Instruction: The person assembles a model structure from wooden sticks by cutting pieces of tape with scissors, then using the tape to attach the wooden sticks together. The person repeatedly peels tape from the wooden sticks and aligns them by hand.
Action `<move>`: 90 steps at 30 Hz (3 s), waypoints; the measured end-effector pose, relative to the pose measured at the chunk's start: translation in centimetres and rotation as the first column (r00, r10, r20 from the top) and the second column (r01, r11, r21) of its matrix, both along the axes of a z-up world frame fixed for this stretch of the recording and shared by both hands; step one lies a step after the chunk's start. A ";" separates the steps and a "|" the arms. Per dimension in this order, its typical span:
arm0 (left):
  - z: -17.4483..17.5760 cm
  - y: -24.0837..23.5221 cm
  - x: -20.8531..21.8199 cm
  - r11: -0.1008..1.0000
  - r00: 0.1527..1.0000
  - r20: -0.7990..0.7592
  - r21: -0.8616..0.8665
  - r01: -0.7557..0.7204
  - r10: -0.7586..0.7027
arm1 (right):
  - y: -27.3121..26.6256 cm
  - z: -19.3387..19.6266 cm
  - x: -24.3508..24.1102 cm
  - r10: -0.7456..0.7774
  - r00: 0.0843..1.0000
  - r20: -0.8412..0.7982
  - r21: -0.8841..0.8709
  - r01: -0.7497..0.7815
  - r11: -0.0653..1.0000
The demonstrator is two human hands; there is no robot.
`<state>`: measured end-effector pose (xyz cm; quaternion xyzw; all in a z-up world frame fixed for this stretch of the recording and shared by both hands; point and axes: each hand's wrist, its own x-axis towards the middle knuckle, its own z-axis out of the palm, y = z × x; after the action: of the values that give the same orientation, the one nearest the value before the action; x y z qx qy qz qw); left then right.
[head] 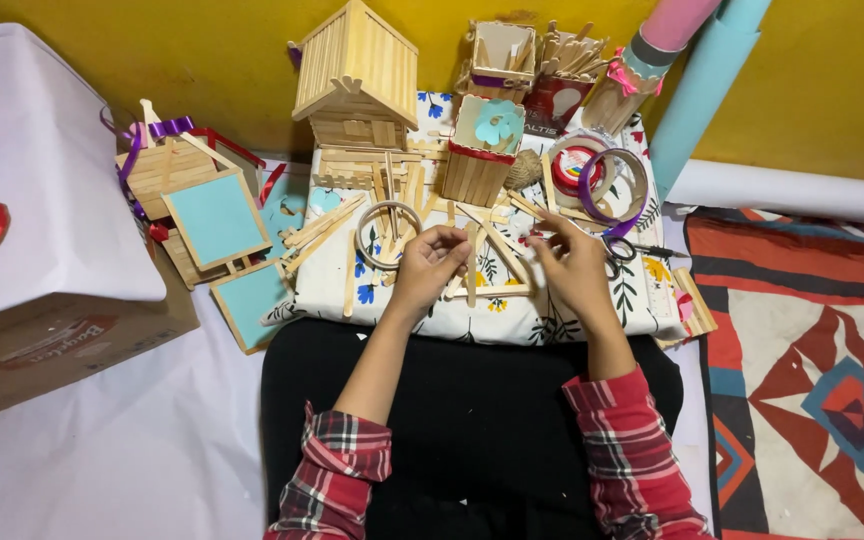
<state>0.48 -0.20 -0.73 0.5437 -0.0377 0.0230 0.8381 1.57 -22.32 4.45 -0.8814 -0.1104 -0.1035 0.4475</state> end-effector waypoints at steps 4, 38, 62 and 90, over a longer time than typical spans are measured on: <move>0.2 0.2 -0.2 1.000 1.000 0.020 -0.015 -0.005 0.006 | 4.1 2.3 -1.7 0.277 0.901 -0.334 0.231 -0.206 0.951; 1.7 2.2 -6.8 0.595 0.845 0.471 0.612 -0.521 0.254 | 0.1 0.6 5.8 0.399 0.856 -0.329 0.273 -0.318 0.908; -0.3 1.7 -6.7 0.567 0.715 0.662 0.508 -0.649 0.226 | 1.4 1.2 5.2 0.374 0.869 -0.324 0.368 -0.248 0.896; 2.6 3.8 -6.0 0.766 0.972 0.229 0.617 -0.181 0.046 | -1.1 -0.4 -4.1 0.267 0.903 0.337 -0.449 -0.095 0.888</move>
<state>-5.54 3.63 1.85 0.7900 -0.0940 0.1144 0.5950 -2.51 -23.41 4.00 -0.9039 -0.3004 -0.2074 0.2230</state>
